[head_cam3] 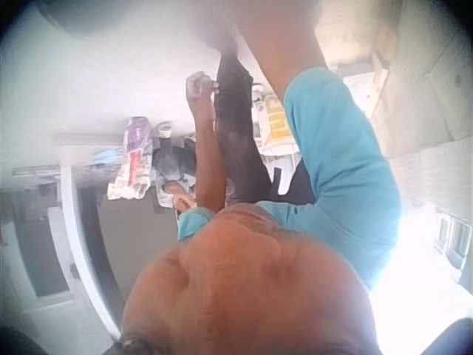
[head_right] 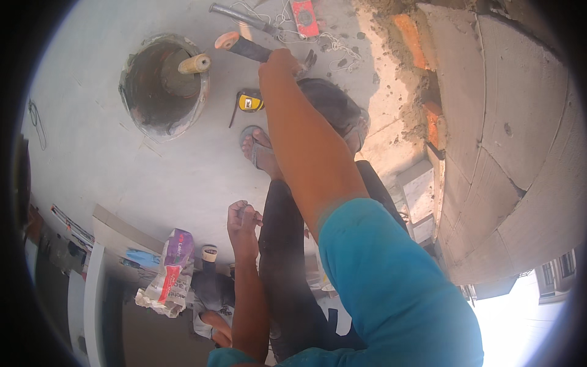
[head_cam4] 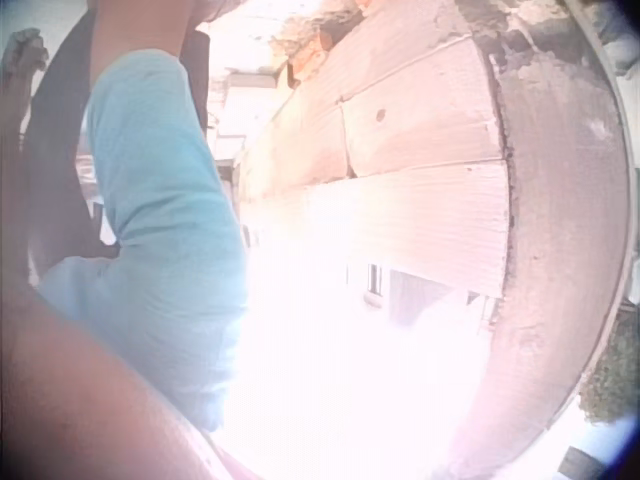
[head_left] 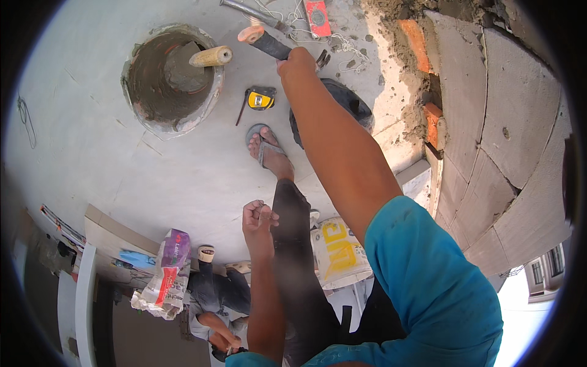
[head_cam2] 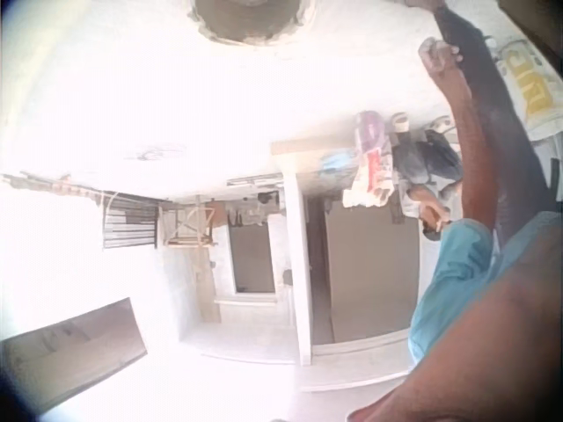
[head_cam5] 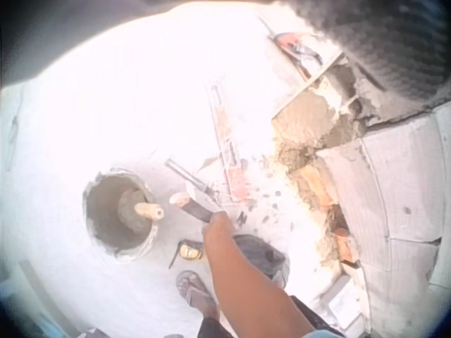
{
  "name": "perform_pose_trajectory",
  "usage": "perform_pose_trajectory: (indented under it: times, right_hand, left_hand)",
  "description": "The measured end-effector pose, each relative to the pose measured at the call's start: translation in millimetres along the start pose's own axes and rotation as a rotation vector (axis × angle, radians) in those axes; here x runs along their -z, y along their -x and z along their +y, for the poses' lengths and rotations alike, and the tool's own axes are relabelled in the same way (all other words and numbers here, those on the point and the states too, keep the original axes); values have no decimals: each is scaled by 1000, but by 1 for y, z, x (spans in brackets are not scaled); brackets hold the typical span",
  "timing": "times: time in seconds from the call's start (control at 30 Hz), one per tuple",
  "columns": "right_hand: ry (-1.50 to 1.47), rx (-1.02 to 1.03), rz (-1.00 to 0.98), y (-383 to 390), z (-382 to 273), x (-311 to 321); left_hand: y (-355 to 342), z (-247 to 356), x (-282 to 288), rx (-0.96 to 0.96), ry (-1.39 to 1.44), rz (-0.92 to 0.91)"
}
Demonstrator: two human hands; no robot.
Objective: The person measures a wall section with a tape measure, then scoops cement from a bucket with a trowel and applies it to the wall. They later use a hammer to tap a tile into place and continue applying cement to the wall surface.
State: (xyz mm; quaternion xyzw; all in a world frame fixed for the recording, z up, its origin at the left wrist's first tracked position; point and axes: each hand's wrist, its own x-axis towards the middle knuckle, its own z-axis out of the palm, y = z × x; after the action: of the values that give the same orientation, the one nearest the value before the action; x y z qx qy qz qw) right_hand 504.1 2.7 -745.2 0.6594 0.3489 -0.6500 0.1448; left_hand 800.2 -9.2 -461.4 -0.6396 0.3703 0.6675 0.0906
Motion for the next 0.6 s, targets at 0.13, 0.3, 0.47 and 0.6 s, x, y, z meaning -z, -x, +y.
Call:
perform_pose_trajectory:
  times: [0.13, 0.3, 0.47, 0.6]
  right_hand:
    - [168, -175, -468, 106, -82, 93]
    - [997, -42, -471, 311, -180, 213]
    - [1143, 346, -479, 494, -210, 242]
    - [961, 440, -459, 564, -236, 257]
  left_hand:
    - [37, 32, -9, -60, 97, -55]
    - [99, 89, -51, -32, 150, -305]
    - [196, 143, -97, -103, -12, -554]
    - [262, 170, -126, -175, -132, -607]
